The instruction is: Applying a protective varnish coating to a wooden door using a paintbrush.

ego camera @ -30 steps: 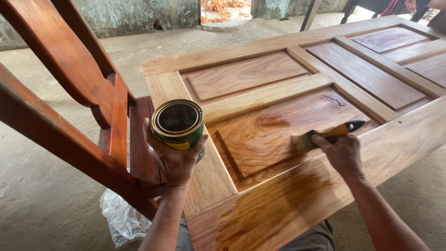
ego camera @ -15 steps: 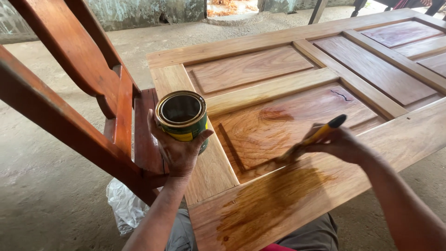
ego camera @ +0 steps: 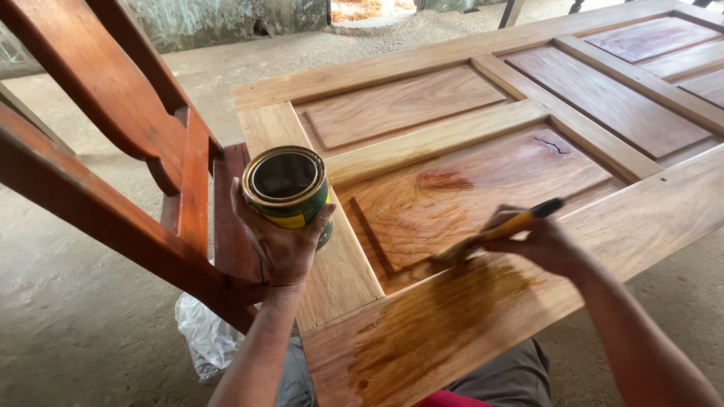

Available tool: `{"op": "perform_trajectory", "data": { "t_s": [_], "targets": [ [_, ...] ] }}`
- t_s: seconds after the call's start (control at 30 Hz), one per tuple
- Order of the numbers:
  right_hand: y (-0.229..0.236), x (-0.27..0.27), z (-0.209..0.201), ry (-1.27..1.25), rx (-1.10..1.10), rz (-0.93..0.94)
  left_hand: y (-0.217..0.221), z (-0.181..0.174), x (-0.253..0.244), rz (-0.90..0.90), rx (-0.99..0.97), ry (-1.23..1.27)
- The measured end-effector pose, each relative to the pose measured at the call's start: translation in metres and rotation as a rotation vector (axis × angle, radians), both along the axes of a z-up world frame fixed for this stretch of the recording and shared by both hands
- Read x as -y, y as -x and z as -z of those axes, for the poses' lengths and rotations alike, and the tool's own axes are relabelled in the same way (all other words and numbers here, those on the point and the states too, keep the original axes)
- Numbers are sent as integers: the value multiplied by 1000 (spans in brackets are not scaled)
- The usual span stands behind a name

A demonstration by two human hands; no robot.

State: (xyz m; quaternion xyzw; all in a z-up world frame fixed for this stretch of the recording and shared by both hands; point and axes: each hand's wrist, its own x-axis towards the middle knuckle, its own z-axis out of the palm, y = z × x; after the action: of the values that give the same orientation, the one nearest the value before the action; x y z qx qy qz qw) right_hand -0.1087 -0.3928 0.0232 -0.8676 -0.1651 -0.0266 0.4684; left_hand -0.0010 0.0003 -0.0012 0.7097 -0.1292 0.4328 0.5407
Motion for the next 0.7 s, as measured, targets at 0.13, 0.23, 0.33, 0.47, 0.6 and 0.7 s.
{"op": "perform_trajectory", "data": {
  "t_s": [0.13,0.23,0.33,0.47,0.6,0.7],
  "targets": [
    [33,10,-31,364,102,409,-2,3,0,-16,15,-15],
    [65,6,-24,495,287,540,0,2,-1,-6,15,-21],
    [92,-36,-15,606,359,556,1,2,0,24,14,-11],
    [119,-99,1,618,358,493,-3,6,0,36,23,-8],
    [143,-130,-21,433,479,402,-4,9,-1,28,31,-28],
    [152,-120,-4,103,208,329,-3,10,-2,19,19,-44]
  ]
}}
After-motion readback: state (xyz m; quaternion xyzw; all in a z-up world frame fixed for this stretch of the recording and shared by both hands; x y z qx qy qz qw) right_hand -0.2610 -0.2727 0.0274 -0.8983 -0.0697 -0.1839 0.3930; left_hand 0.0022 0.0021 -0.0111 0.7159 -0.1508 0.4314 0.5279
